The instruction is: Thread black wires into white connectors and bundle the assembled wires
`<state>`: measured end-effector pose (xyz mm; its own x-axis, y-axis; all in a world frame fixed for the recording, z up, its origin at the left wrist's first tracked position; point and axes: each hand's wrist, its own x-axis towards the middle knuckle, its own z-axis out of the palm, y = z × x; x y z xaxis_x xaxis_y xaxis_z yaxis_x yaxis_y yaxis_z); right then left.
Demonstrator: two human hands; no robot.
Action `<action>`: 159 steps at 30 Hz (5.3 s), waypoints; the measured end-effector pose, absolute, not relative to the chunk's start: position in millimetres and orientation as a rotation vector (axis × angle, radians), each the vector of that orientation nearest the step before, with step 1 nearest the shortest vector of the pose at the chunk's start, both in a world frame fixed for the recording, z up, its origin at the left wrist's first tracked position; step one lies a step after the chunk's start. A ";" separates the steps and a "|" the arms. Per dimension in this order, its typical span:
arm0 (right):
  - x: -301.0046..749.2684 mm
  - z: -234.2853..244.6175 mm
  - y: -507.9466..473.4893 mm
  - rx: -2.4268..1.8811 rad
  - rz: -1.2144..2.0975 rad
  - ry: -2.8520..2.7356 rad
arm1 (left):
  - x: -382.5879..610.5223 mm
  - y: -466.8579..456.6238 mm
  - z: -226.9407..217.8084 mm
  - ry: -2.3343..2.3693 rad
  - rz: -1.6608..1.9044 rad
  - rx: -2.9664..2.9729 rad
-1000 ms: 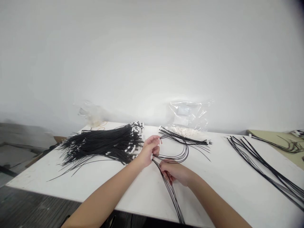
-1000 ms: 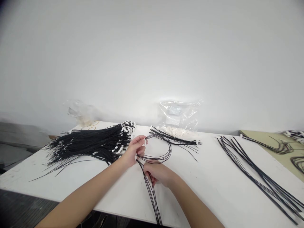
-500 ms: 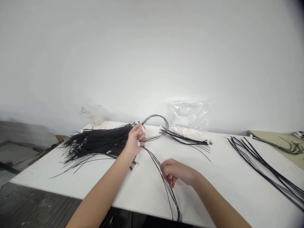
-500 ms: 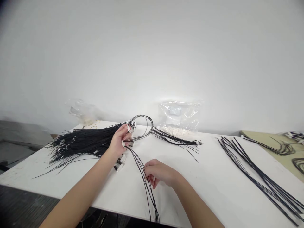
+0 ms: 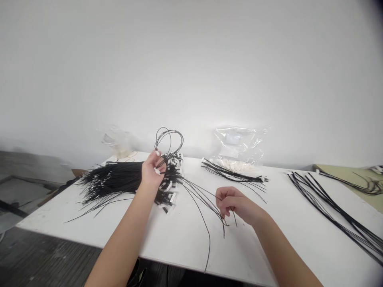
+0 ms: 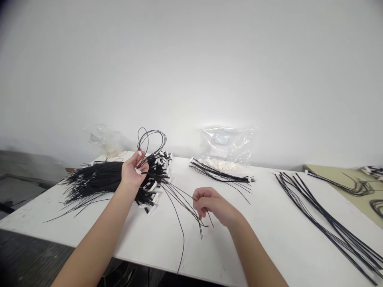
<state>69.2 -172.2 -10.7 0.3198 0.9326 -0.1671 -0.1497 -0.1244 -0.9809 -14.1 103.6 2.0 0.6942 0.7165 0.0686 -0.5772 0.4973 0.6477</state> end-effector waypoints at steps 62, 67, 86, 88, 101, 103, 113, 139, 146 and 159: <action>70.7 -22.7 -157.7 -1.636 0.107 -0.730 | 6.2 20.6 -36.1 0.124 0.293 1.222; 73.9 -25.1 -159.0 -1.687 0.026 -0.769 | 2.9 17.5 -31.5 0.099 0.250 1.200; 73.9 -26.4 -159.0 -1.709 -0.065 -0.873 | 4.3 17.8 -35.4 0.090 0.234 1.238; 73.2 -26.0 -159.6 -1.729 -0.112 -0.919 | 4.5 17.7 -36.3 0.094 0.228 1.243; 73.7 -34.3 -158.2 -1.726 -0.535 -1.242 | 8.1 18.0 -43.7 0.134 0.195 1.258; 73.8 -36.0 -158.7 -1.769 -0.550 -1.253 | 8.4 17.2 -44.5 0.138 0.185 1.266; 71.1 -44.9 -154.4 -1.853 -0.602 -1.295 | 5.1 10.2 -45.7 0.162 0.135 1.269; 72.8 -42.7 -155.3 -1.908 -0.619 -1.317 | 6.6 9.8 -40.2 0.214 0.160 1.211; 71.1 -34.2 -156.2 -1.769 -0.831 -1.098 | 7.1 19.3 -32.3 0.340 0.292 1.050; 59.3 -50.1 -147.5 -2.047 -0.221 -1.459 | 13.3 19.8 -45.4 0.463 0.388 0.922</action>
<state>59.3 -147.5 -50.1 0.3791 0.8008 0.4637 0.9021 -0.2082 -0.3780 13.3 19.8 -45.4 0.8353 0.5066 -0.2137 -0.1209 0.5483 0.8275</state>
